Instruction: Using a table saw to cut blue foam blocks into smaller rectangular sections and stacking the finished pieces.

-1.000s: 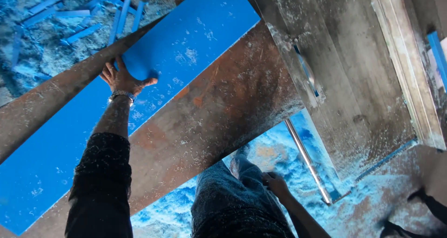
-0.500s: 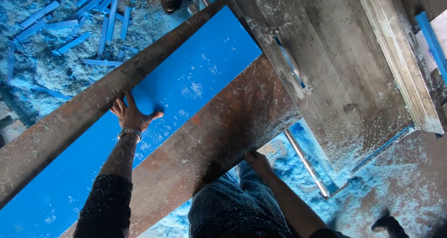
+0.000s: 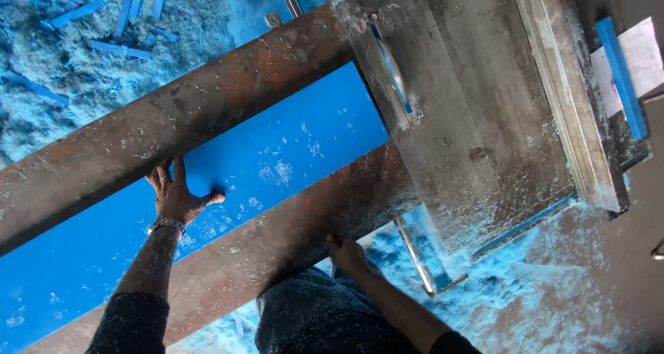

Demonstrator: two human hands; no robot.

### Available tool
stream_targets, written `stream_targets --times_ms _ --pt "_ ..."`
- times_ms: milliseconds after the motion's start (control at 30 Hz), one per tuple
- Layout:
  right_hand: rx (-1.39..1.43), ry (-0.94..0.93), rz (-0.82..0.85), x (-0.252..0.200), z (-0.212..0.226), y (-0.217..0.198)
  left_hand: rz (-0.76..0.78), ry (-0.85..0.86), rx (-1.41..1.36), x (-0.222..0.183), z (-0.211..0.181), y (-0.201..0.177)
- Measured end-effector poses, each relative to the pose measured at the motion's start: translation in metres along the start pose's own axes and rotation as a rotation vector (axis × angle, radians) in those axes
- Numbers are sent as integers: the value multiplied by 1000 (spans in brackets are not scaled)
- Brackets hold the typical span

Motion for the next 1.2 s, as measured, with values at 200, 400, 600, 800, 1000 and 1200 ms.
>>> stream_targets --times_ms 200,400,600,800,1000,1200 --pt "215 -577 94 -75 -27 -4 -34 -2 95 -72 5 49" --pt "-484 -684 -132 -86 -72 -17 -94 126 61 -126 7 124" --pt "-3 -286 29 -74 -79 5 -115 211 -39 -165 -39 185" --pt "489 -19 -323 -75 -115 23 -99 309 -225 -201 -97 266" --pt "229 262 -119 -131 -78 -2 -321 315 -195 -229 22 169" --pt "934 311 267 -115 -65 56 -495 385 -35 -256 189 119"
Point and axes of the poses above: each hand's wrist, its own x-axis towards the middle knuckle, its own y-axis out of the palm, z = x × y, the point moved 4 cm from there along x, towards the middle knuckle, and after that the axes turned 14 degrees about -x, right-handed, at the moved point
